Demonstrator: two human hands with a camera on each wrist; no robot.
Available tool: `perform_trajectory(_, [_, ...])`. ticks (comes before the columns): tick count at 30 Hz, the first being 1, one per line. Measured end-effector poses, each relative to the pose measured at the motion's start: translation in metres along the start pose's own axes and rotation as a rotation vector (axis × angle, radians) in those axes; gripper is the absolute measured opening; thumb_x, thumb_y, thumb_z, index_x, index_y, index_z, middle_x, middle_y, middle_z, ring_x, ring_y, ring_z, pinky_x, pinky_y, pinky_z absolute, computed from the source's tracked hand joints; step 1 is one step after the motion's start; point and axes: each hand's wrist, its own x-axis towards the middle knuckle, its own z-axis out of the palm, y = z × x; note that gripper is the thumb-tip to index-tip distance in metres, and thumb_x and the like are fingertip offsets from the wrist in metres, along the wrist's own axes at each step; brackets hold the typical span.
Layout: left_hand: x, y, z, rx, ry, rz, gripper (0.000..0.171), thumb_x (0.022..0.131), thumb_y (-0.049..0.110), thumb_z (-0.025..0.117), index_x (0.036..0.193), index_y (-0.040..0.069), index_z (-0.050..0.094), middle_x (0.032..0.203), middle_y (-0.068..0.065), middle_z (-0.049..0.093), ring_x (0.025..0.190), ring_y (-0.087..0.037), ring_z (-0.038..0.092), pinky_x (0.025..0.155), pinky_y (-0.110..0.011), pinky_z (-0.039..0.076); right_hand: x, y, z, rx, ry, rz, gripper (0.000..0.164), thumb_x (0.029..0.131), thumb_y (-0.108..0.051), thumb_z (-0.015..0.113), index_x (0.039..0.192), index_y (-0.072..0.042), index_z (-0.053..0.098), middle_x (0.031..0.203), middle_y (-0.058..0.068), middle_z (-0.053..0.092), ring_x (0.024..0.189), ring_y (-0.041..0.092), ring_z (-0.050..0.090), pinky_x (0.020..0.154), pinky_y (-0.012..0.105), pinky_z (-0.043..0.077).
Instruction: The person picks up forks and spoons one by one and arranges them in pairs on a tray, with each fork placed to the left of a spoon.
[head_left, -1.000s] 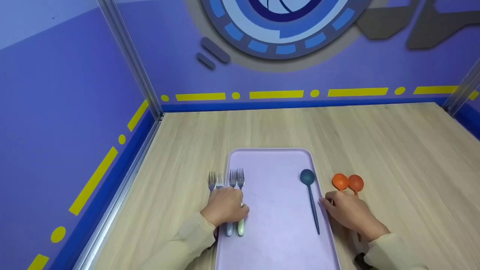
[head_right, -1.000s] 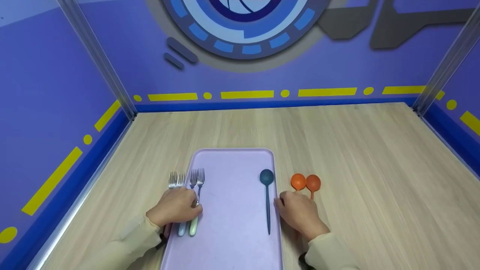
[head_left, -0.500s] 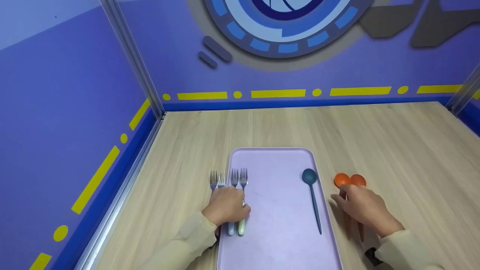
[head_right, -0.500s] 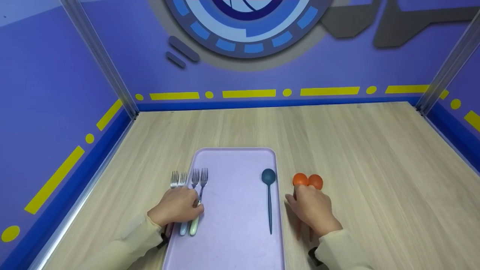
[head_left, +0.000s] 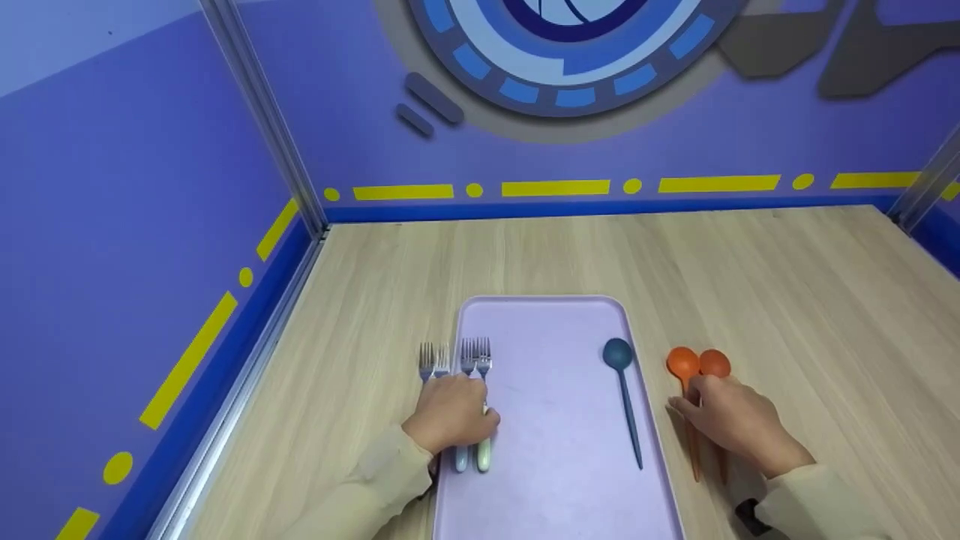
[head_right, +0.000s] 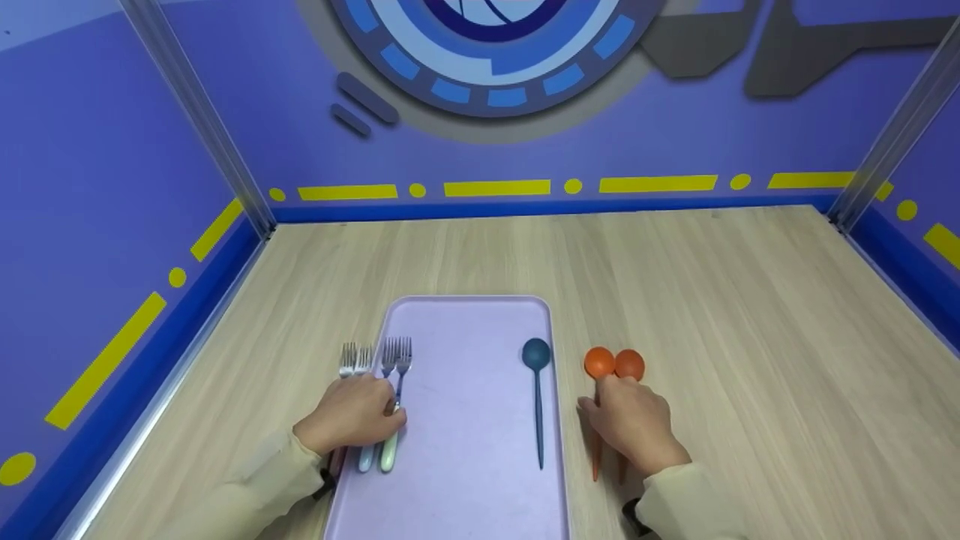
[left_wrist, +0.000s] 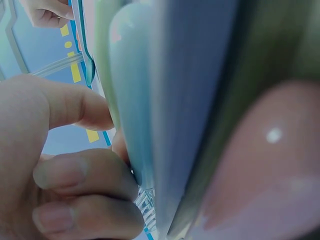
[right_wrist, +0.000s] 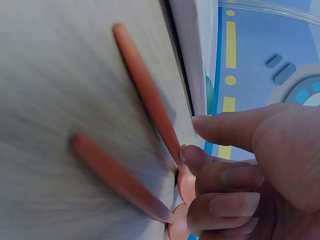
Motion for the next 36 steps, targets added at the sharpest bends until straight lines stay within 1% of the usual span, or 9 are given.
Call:
perform_trajectory(4, [0.0, -0.001, 0.0, 0.007, 0.004, -0.001, 0.039, 0.082, 0.031, 0.061, 0.053, 0.019, 0.038, 0.05, 0.008, 0.032, 0.048, -0.012, 0.036, 0.044, -0.03, 0.028, 0.001, 0.0, 0.001, -0.005, -0.002, 0.011, 0.026, 0.087, -0.029, 0.067, 0.069, -0.013, 0.056, 0.061, 0.0, 0.044, 0.053, 0.016, 0.044, 0.049, 0.031, 0.03])
perform_trajectory(9, [-0.002, -0.002, -0.002, 0.017, 0.043, 0.004, 0.043, 0.083, 0.031, 0.061, 0.052, 0.019, 0.034, 0.049, 0.008, 0.027, 0.047, -0.012, 0.033, 0.041, -0.03, 0.026, 0.002, 0.001, 0.002, -0.012, -0.004, 0.024, 0.026, 0.087, -0.028, 0.067, 0.069, -0.013, 0.055, 0.062, 0.001, 0.045, 0.054, 0.016, 0.044, 0.049, 0.031, 0.029])
perform_trajectory(16, [-0.004, -0.003, -0.005, -0.017, 0.087, 0.001, 0.041, 0.083, 0.027, 0.06, 0.053, 0.019, 0.032, 0.049, 0.009, 0.025, 0.046, -0.01, 0.031, 0.04, -0.03, 0.024, 0.005, 0.005, 0.002, -0.009, -0.026, 0.048, 0.025, 0.086, -0.03, 0.068, 0.071, -0.012, 0.06, 0.063, 0.002, 0.046, 0.056, 0.018, 0.045, 0.05, 0.031, 0.03])
perform_trajectory(22, [-0.006, -0.005, -0.008, -0.032, 0.118, -0.003, 0.041, 0.083, 0.024, 0.059, 0.053, 0.019, 0.031, 0.049, 0.009, 0.024, 0.044, -0.009, 0.03, 0.04, -0.029, 0.023, 0.007, 0.007, 0.002, 0.007, -0.044, 0.049, 0.024, 0.086, -0.03, 0.068, 0.074, -0.01, 0.061, 0.063, 0.002, 0.046, 0.056, 0.018, 0.045, 0.051, 0.031, 0.03])
perform_trajectory(24, [-0.006, -0.008, -0.009, -0.027, 0.138, -0.002, 0.042, 0.083, 0.024, 0.059, 0.053, 0.019, 0.03, 0.049, 0.009, 0.024, 0.044, -0.009, 0.029, 0.039, -0.029, 0.022, 0.006, 0.007, 0.001, 0.008, -0.034, 0.044, 0.024, 0.086, -0.029, 0.068, 0.072, -0.011, 0.059, 0.063, 0.002, 0.046, 0.056, 0.018, 0.044, 0.05, 0.031, 0.03])
perform_trajectory(29, [-0.011, -0.015, -0.012, -0.053, 0.155, -0.02, 0.044, 0.084, 0.025, 0.059, 0.052, 0.02, 0.03, 0.046, 0.011, 0.024, 0.042, -0.008, 0.028, 0.039, -0.029, 0.021, 0.006, 0.004, 0.003, 0.02, -0.019, 0.04, 0.026, 0.085, -0.027, 0.068, 0.067, -0.012, 0.057, 0.06, 0.0, 0.046, 0.054, 0.016, 0.045, 0.049, 0.031, 0.031])
perform_trajectory(31, [-0.013, -0.018, -0.014, -0.072, 0.145, -0.034, 0.043, 0.084, 0.025, 0.059, 0.052, 0.02, 0.031, 0.046, 0.011, 0.024, 0.041, -0.007, 0.028, 0.039, -0.028, 0.021, 0.007, 0.004, 0.004, 0.023, -0.022, 0.046, 0.027, 0.085, -0.026, 0.068, 0.065, -0.012, 0.057, 0.058, -0.001, 0.045, 0.052, 0.016, 0.044, 0.049, 0.03, 0.031])
perform_trajectory(36, [-0.015, -0.023, -0.016, -0.087, 0.149, -0.054, 0.042, 0.084, 0.025, 0.059, 0.053, 0.02, 0.032, 0.047, 0.011, 0.025, 0.042, -0.007, 0.028, 0.039, -0.028, 0.022, 0.007, 0.005, 0.005, 0.027, -0.012, 0.044, 0.029, 0.084, -0.023, 0.065, 0.06, -0.013, 0.052, 0.055, -0.003, 0.039, 0.049, 0.015, 0.042, 0.047, 0.03, 0.029])
